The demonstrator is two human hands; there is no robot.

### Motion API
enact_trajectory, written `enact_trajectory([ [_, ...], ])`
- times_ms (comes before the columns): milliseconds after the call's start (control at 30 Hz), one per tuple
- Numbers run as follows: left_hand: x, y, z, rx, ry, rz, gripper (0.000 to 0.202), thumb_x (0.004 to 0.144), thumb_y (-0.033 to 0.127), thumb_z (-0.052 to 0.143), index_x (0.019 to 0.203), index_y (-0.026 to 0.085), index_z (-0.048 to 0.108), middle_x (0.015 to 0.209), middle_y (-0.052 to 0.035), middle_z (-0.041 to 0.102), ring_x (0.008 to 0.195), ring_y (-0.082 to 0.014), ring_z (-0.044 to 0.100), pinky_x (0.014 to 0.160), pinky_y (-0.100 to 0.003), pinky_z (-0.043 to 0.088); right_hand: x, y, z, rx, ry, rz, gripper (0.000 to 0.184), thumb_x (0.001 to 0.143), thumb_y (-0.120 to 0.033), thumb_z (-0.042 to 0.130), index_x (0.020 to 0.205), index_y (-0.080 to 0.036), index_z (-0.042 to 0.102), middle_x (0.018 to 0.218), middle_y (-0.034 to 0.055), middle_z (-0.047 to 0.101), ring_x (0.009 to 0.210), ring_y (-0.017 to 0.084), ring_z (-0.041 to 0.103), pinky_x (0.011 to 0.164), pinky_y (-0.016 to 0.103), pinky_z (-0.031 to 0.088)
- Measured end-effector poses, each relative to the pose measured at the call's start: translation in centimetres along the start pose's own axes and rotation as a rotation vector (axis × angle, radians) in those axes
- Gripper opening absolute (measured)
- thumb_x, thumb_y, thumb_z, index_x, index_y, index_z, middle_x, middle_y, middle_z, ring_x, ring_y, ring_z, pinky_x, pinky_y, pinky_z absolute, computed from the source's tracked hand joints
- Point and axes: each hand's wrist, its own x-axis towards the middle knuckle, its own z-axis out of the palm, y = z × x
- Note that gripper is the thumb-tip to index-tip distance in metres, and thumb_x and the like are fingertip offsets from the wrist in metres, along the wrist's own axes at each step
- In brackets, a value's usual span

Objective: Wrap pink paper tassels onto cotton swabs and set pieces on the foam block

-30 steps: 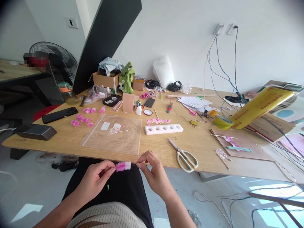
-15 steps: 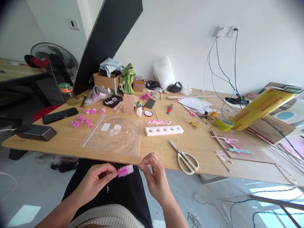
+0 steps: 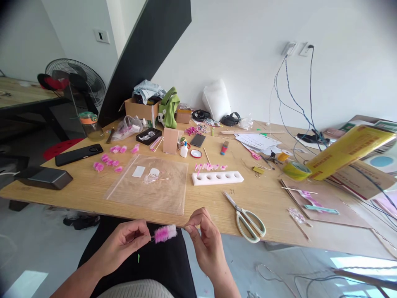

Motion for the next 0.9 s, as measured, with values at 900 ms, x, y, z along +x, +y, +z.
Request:
enact_trajectory([
  [900,1.3,-1.7,-3.1,-0.277,-0.021,-0.115,0.022,0.084,0.036,0.064,0.077,0.015,0.06,0.066,0.0013,0.055,0.061,-0.0106,0.051,0.06,-0.024,0.044,5.4,-0.4,1.6,-0.052,-0.225,-0.092,0.014,0.094,-0.015,0.049,0.085,-0.022,0.057,0.078,0.0033,0.053,0.075,0.018,0.052,0.065,0.032,0.042],
])
